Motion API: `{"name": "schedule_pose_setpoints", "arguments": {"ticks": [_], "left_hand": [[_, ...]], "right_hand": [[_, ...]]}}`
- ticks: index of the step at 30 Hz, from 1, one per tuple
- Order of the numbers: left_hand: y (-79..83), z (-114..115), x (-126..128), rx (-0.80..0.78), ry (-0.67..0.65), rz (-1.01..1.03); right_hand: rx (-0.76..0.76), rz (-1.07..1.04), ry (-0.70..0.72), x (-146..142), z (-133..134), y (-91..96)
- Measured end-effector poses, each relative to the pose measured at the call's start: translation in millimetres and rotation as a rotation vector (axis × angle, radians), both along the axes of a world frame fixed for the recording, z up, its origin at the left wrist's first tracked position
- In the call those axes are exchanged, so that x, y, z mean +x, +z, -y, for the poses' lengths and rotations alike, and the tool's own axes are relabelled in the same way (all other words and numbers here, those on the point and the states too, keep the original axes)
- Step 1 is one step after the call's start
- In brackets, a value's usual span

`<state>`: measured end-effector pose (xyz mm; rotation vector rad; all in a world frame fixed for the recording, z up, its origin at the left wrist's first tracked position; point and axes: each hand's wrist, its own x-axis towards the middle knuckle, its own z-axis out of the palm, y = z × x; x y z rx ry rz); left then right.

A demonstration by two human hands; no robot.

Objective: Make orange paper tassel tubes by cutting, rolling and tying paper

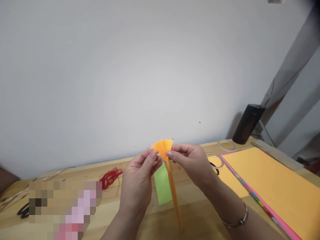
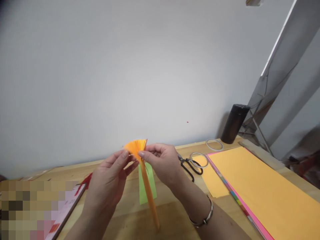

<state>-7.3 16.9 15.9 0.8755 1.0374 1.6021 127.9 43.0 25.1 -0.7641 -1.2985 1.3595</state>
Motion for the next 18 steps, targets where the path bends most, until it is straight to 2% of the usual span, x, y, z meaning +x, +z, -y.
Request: {"name": "schedule_pose_setpoints", "arguments": {"ticks": [6, 8, 11, 14, 18], "left_hand": [[-5.7, 3, 4, -0.115, -0.345, -0.229], [-6.1, 2, 4, -0.147, -0.337, -0.187], [-3.5, 0, -1, -0.125, -0.242, -0.037], [1.1, -2, -5, -0.101, -0.204, 0.064], [5.1, 1, -5, -0.122, -0.315, 0.046]], "right_hand": [[0.003, 0.093, -0.051, 1, -1, 2.8], [0.061, 0.167, -0.168, 1, 0, 1.0], [0.232, 0.351, -0.348, -1, 5, -4.8], [0.27, 0.435, -0.308, -4, 10, -9.6], [0.112, 0.259, -0.194, -5, 3, -4.5]]}}
